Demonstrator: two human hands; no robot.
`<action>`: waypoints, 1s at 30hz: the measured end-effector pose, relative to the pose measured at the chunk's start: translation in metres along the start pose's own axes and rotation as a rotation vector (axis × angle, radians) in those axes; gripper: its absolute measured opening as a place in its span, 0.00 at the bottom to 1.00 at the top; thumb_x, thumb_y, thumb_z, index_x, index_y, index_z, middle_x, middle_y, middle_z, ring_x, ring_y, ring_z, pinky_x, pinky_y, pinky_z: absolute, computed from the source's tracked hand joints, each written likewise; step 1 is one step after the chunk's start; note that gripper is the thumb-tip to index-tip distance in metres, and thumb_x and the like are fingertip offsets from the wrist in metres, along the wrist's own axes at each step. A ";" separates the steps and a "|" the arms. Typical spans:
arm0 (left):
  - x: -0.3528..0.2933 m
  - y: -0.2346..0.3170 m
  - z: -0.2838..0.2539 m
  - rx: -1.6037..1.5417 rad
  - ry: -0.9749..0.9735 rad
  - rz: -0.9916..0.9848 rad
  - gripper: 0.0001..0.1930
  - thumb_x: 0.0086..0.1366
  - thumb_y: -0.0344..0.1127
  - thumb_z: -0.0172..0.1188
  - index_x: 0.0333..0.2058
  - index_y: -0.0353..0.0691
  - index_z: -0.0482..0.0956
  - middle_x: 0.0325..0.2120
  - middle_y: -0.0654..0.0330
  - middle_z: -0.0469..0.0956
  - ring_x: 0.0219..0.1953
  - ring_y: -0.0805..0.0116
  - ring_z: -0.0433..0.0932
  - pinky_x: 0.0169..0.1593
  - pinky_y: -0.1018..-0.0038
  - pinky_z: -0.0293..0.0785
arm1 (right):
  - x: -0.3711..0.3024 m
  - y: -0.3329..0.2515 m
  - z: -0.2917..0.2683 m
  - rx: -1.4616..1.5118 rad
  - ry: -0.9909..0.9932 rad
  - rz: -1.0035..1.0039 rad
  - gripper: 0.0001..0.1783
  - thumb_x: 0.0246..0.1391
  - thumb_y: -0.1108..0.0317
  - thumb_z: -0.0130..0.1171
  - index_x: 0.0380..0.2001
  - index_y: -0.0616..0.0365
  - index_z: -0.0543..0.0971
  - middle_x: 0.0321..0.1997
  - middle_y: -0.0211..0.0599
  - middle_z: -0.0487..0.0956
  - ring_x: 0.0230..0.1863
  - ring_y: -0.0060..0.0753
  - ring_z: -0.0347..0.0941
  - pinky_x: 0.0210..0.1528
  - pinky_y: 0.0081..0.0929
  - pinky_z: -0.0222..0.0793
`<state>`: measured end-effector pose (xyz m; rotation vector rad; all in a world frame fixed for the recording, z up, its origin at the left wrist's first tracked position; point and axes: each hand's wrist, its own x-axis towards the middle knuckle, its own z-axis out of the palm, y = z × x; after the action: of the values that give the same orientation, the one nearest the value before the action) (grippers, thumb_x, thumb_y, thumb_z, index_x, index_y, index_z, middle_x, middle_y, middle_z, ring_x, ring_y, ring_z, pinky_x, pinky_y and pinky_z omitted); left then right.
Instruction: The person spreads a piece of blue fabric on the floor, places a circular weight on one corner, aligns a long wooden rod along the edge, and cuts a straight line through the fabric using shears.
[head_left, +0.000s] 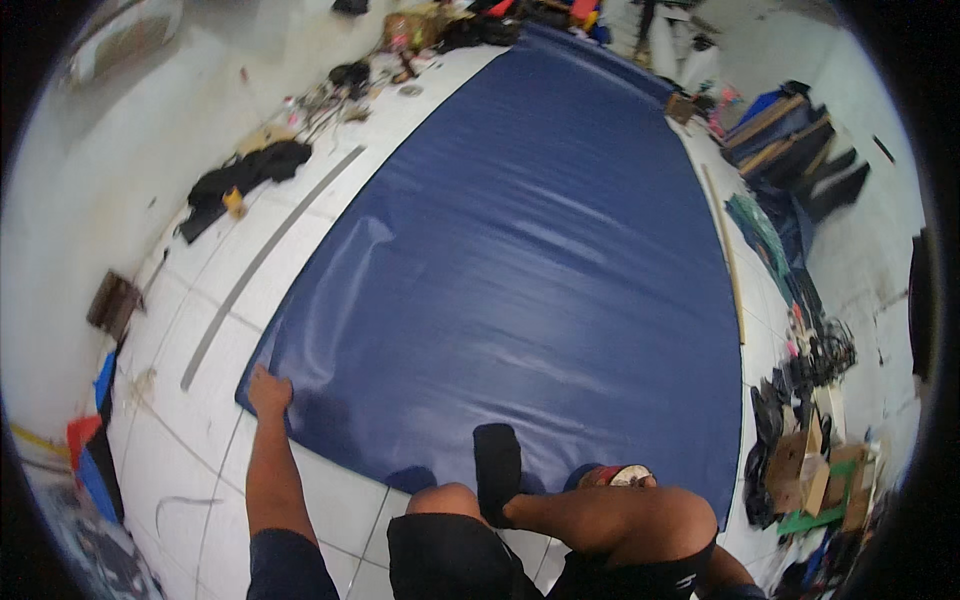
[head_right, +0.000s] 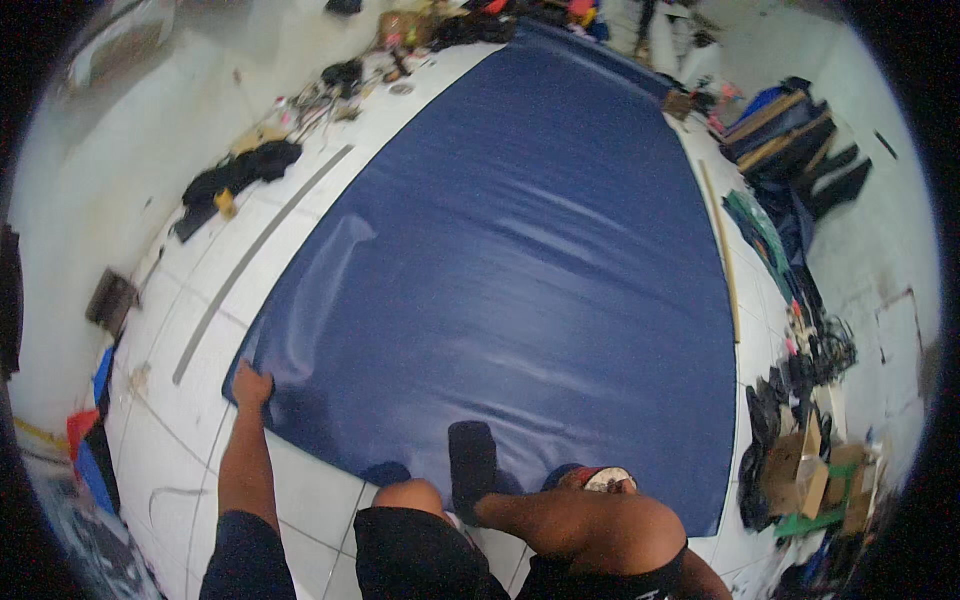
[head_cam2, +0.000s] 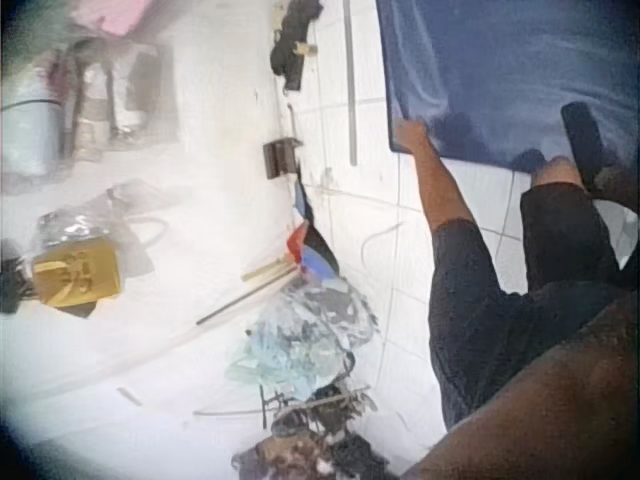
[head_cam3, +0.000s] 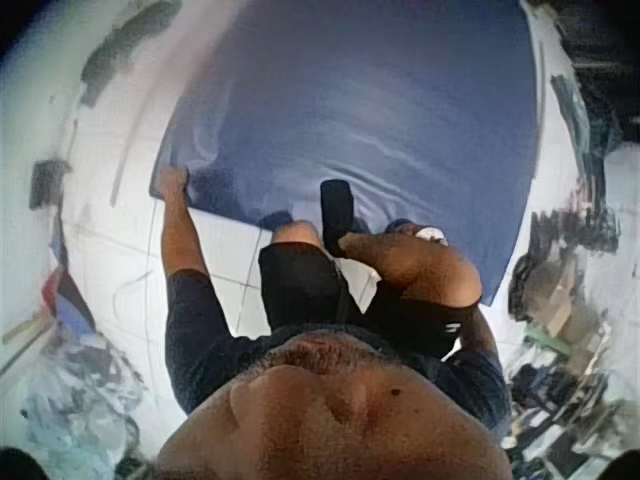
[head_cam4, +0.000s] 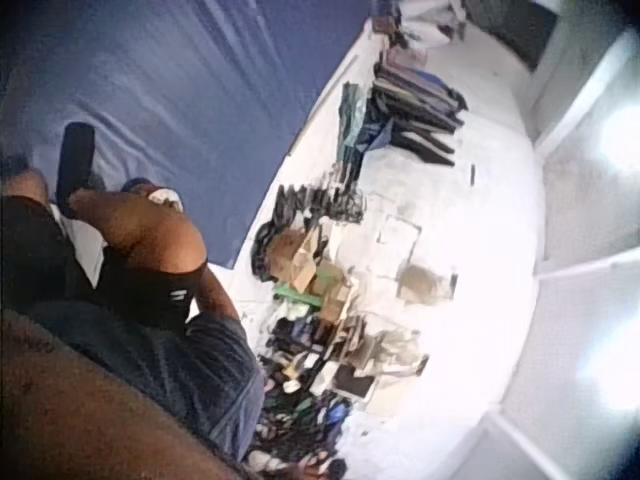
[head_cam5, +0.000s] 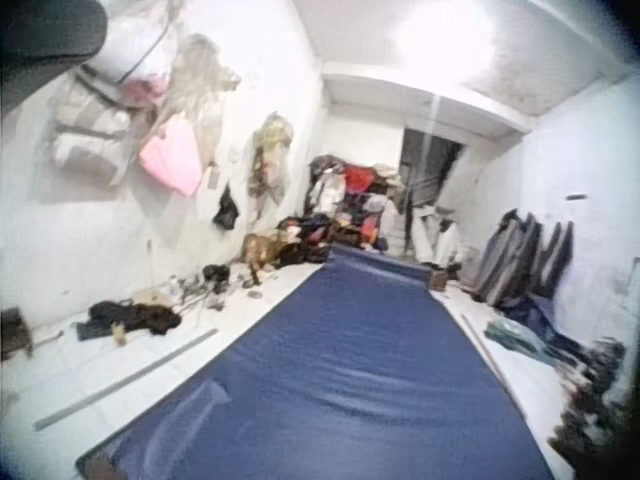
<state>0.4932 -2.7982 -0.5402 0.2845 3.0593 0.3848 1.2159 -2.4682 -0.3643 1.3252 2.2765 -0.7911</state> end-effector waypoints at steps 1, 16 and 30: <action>0.009 0.002 0.001 0.038 -0.167 -0.042 0.34 0.53 0.44 0.60 0.58 0.33 0.69 0.50 0.40 0.75 0.53 0.44 0.75 0.56 0.55 0.70 | -0.004 0.005 0.000 -0.002 -0.009 0.023 0.34 0.54 0.45 0.61 0.52 0.62 0.69 0.49 0.60 0.76 0.51 0.61 0.75 0.52 0.48 0.71; 0.082 -0.037 -0.075 -0.771 -0.704 -0.158 0.26 0.51 0.43 0.64 0.48 0.35 0.78 0.46 0.49 0.80 0.48 0.53 0.79 0.56 0.51 0.67 | -0.007 0.009 -0.002 -0.019 -0.061 0.079 0.37 0.54 0.43 0.59 0.54 0.62 0.68 0.52 0.61 0.75 0.52 0.61 0.74 0.53 0.48 0.70; 0.032 0.100 0.056 -0.011 0.151 0.516 0.38 0.58 0.52 0.64 0.64 0.46 0.63 0.66 0.43 0.56 0.67 0.43 0.57 0.67 0.44 0.50 | -0.013 0.012 -0.018 -0.090 -0.153 0.157 0.39 0.54 0.41 0.57 0.56 0.63 0.67 0.54 0.61 0.73 0.53 0.61 0.73 0.54 0.49 0.70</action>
<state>0.4832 -2.6838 -0.5700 1.0984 3.0866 0.4564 1.2318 -2.4603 -0.3463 1.3354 2.0378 -0.7032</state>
